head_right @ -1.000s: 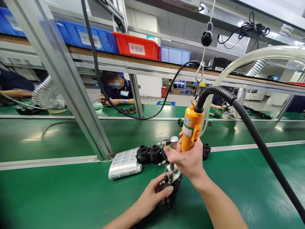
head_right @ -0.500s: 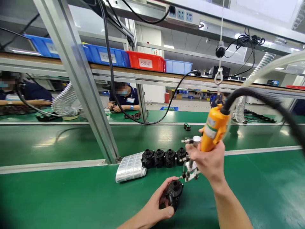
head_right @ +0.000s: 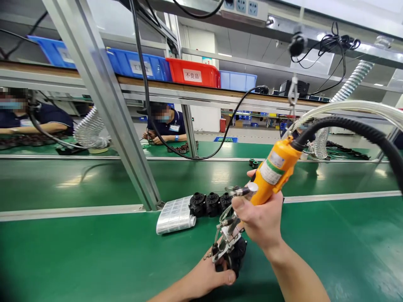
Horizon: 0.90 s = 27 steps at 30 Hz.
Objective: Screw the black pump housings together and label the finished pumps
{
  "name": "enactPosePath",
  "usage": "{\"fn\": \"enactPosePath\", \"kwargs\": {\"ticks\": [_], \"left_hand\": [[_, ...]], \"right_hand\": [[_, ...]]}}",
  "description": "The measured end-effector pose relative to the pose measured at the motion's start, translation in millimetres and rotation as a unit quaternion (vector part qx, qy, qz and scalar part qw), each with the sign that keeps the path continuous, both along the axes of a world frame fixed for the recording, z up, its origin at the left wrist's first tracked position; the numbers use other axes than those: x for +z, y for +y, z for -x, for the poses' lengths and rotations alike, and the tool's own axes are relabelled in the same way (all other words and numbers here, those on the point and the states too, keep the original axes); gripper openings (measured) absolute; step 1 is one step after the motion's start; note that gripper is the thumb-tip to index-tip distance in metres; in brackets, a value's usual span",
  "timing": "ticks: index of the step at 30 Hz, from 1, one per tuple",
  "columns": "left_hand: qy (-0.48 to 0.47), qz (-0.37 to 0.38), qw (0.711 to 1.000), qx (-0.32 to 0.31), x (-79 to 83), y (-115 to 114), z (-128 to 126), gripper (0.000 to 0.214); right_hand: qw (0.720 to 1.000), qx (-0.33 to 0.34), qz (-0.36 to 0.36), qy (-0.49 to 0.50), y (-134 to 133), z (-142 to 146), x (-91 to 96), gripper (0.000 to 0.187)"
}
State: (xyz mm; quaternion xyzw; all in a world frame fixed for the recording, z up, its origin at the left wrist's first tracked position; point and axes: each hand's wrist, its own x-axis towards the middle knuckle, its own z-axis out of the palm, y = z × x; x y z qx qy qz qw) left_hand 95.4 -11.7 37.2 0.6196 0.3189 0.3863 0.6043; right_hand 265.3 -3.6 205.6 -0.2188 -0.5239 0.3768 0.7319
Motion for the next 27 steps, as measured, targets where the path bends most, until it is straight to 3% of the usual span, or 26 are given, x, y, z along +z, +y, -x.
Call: {"fn": "enactPosePath", "kwargs": {"ticks": [4, 8, 15, 22, 27], "left_hand": [[0.013, 0.015, 1.0, -0.012, 4.6, -1.4, -1.2, 0.111], [0.014, -0.001, 1.0, -0.005, 3.9, -0.5, -0.5, 0.108], [0.062, -0.014, 0.998, -0.01, 1.0, -0.6, 4.2, 0.075], [0.122, -0.029, 0.992, 0.034, 2.1, -1.7, 2.6, 0.091], [0.08, -0.011, 0.997, -0.001, 3.3, -3.1, 1.1, 0.085]], "right_hand": [[1.0, 0.028, 0.009, -0.01, 5.1, 6.4, -6.6, 0.059], [0.999, 0.029, 0.012, -0.026, 0.8, 4.0, -2.9, 0.058], [0.997, -0.025, 0.012, -0.075, -11.0, 25.3, 9.0, 0.05], [0.992, 0.04, 0.045, -0.113, -7.8, 42.8, 0.8, 0.04], [0.996, 0.034, 0.042, -0.077, -2.4, 42.1, -6.9, 0.051]]}}
